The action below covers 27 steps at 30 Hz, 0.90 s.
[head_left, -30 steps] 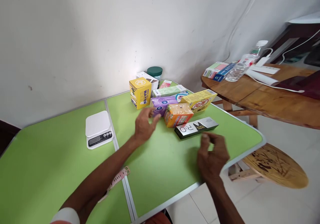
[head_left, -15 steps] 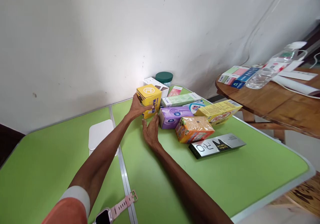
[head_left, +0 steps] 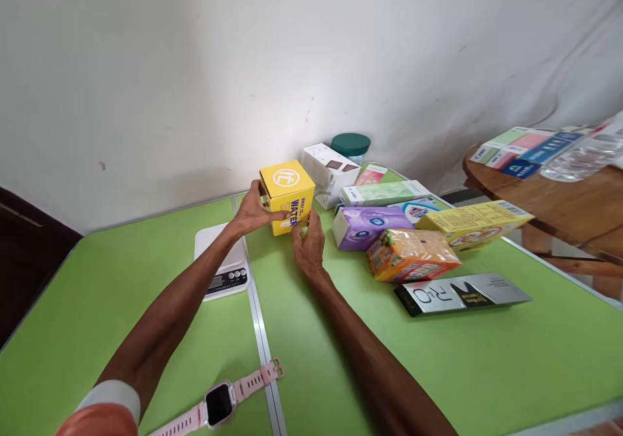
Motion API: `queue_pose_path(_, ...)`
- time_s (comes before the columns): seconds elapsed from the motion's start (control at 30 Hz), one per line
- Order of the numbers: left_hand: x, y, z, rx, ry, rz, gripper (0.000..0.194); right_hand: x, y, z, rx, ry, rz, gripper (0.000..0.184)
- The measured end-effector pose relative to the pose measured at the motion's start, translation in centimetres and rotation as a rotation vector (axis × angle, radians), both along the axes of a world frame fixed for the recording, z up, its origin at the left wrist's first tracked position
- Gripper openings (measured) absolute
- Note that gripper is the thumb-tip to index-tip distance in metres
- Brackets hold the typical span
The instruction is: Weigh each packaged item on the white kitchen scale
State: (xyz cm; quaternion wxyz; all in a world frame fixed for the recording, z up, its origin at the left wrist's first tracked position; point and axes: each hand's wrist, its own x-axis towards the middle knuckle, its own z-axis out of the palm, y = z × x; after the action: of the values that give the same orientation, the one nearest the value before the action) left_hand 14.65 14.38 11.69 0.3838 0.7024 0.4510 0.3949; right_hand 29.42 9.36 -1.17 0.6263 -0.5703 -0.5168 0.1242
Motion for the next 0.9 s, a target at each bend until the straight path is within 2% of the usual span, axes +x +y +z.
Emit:
queue_pose_path(0.17,-6.4,-4.2,4.8,0.092,0.109,0.047,0.099,-3.8,-2.7,3.1,0.125,-0.102,0.186,0.05)
queue_pose_path(0.23,-9.0,-5.9,5.8,0.085,0.129,0.075,0.1,-5.5,-3.4,3.7,0.152,-0.143,0.263,0.046)
queue_pose_path(0.3,-11.4,-7.1,5.9,0.053,0.113,0.099,0.1,-7.0,-3.8,3.8,0.169,-0.191,0.321,0.042)
queue_pose_path(0.47,-15.5,-8.2,4.0,-0.028,0.047,0.123,0.102,-9.5,-3.8,3.0,0.146,-0.298,0.388,0.038)
queue_pose_path(0.67,-17.2,-7.6,2.3,-0.115,-0.03,0.061,0.109,-10.2,-3.9,2.9,0.088,-0.333,0.396,0.041)
queue_pose_path(0.8,-18.3,-7.3,1.0,-0.091,-0.067,0.006,0.125,-10.0,-3.9,2.8,0.06,-0.192,0.41,0.058)
queue_pose_path(0.9,-19.1,-7.4,-1.6,-0.037,-0.21,0.069,0.133,-9.6,-3.8,1.9,-0.064,0.062,0.353,0.08)
